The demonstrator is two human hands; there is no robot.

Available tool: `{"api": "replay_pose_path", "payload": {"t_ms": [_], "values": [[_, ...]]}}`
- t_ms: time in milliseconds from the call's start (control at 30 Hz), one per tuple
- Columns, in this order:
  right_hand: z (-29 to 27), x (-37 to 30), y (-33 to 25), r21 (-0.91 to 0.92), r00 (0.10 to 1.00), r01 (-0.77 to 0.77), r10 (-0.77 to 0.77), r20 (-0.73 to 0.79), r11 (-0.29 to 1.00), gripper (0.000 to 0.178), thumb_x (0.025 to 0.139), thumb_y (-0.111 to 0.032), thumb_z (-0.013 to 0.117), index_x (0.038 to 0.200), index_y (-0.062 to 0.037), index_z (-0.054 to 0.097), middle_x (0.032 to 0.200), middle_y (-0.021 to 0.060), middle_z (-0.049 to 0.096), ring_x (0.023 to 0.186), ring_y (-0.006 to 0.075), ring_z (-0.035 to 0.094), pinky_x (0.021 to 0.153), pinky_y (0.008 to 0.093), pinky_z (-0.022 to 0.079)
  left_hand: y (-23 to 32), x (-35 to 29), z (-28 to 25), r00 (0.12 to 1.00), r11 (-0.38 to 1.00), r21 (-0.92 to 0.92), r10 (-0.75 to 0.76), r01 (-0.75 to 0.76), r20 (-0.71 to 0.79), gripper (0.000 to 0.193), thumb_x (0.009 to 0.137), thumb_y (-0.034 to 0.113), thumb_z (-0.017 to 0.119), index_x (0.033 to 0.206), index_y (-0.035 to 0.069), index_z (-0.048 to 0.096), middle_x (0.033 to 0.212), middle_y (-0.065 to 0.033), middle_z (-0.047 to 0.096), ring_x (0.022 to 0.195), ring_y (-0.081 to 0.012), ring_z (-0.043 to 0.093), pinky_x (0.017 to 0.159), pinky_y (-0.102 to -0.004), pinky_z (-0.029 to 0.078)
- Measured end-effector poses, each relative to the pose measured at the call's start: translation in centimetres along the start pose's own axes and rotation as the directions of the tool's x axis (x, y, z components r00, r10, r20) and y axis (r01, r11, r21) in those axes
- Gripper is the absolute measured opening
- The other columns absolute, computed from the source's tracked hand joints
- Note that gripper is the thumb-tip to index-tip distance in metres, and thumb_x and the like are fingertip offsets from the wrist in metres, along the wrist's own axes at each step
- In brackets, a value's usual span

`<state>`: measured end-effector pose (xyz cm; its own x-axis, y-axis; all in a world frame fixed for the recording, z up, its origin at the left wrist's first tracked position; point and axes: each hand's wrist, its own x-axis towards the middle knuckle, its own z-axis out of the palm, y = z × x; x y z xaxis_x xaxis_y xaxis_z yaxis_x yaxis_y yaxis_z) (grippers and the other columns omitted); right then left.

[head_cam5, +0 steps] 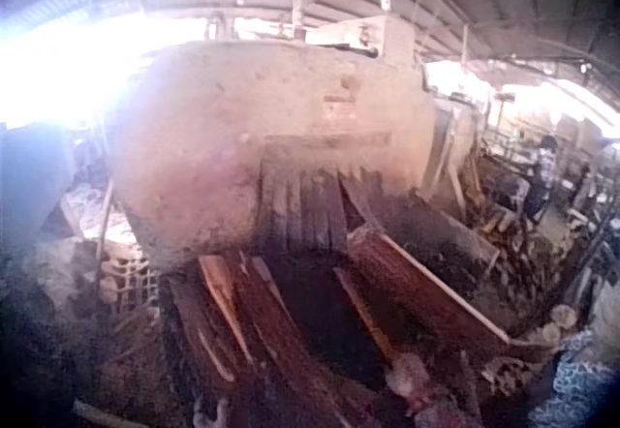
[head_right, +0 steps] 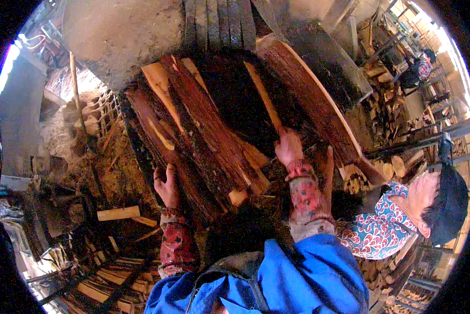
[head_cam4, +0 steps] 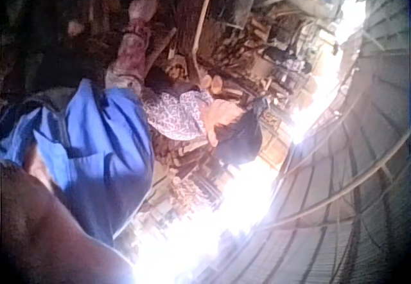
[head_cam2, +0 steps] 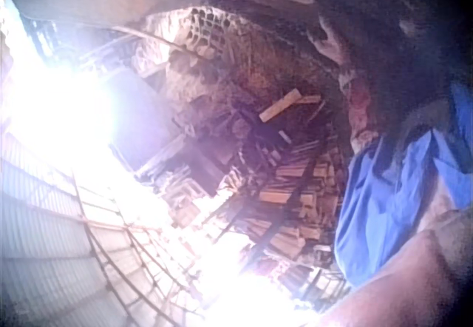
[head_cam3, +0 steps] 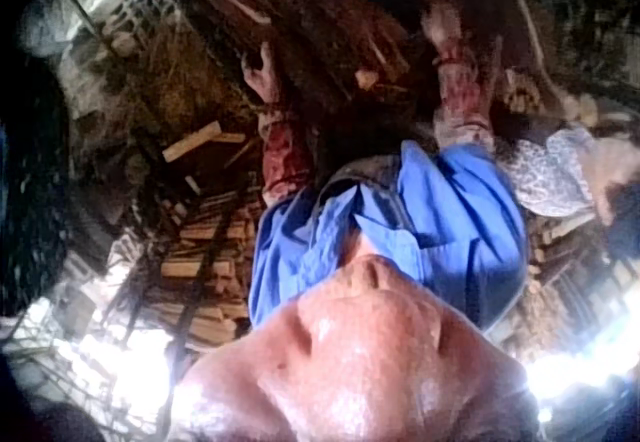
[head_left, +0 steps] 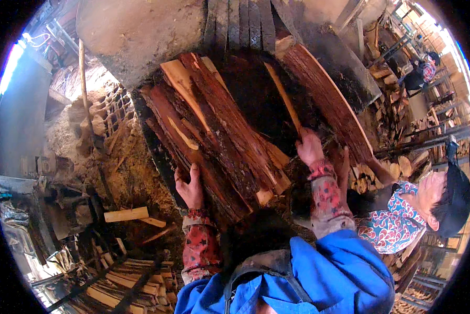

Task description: The person picks up bundles of split firewood from a pile and places them onto a metal cart. The person repeatedly lifts the wood with both hands and stacks it in a neat pile on the cart.

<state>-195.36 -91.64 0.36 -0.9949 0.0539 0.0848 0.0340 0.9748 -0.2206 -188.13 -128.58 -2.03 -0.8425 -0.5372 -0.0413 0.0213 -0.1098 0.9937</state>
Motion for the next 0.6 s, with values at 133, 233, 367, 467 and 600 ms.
{"api": "replay_pose_path", "payload": {"t_ms": [133,233,367,467,600], "values": [[-0.9,-2.4,-0.7,0.324,0.998,0.035,-0.014,-0.068,0.946,0.042,0.083,-0.018,0.060,0.120,0.0012,0.055,0.102,0.0237,0.063,0.093,0.0417,0.061,0.082,0.0452,0.050,2.8,-0.9,0.8,0.999,0.998,0.070,0.000,0.004,-0.047,0.047,0.091,0.025,0.066,0.120,-0.009,0.051,0.117,-0.0129,0.058,0.103,-0.0207,0.054,0.088,-0.0349,0.044],[-4.9,-3.3,-4.4,0.583,0.999,-0.020,0.001,0.033,0.812,0.028,0.085,-0.011,0.055,0.110,0.0008,0.059,0.098,0.0225,0.064,0.090,0.0400,0.062,0.076,0.0435,0.049,2.0,-0.7,0.5,1.000,0.999,0.041,0.004,-0.003,-0.024,0.050,0.091,0.026,0.067,0.123,-0.009,0.050,0.119,-0.0128,0.057,0.104,-0.0209,0.054,0.089,-0.0352,0.044],[-5.8,-2.9,-8.1,0.567,0.995,0.096,-0.059,-0.083,0.818,0.025,0.086,-0.010,0.059,0.108,0.0004,0.060,0.091,0.0207,0.063,0.085,0.0400,0.061,0.073,0.0445,0.048,-1.3,-0.2,-0.4,0.997,0.990,-0.141,-0.016,0.005,-0.078,0.052,0.091,0.027,0.067,0.124,-0.009,0.050,0.117,-0.0131,0.058,0.104,-0.0207,0.054,0.088,-0.0347,0.044],[-2.9,-1.8,-9.2,0.450,0.956,0.290,-0.235,-0.174,0.845,0.027,0.087,-0.016,0.063,0.106,0.0017,0.060,0.092,0.0200,0.061,0.087,0.0396,0.060,0.075,0.0451,0.049,0.4,-0.1,0.8,0.999,0.997,0.076,-0.017,0.019,-0.035,0.050,0.091,0.028,0.067,0.121,-0.009,0.051,0.116,-0.0138,0.058,0.102,-0.0196,0.054,0.087,-0.0337,0.044],[-3.4,-1.2,-10.9,0.473,0.970,0.169,-0.231,0.076,0.865,0.037,0.090,-0.022,0.064,0.111,0.0065,0.058,0.112,0.0226,0.055,0.098,0.0379,0.058,0.083,0.0427,0.049,-0.2,-0.1,-0.1,1.000,0.996,-0.084,0.006,-0.004,0.026,0.044,0.091,0.025,0.066,0.115,-0.009,0.053,0.114,-0.0124,0.060,0.096,-0.0175,0.055,0.084,-0.0312,0.045]]}}
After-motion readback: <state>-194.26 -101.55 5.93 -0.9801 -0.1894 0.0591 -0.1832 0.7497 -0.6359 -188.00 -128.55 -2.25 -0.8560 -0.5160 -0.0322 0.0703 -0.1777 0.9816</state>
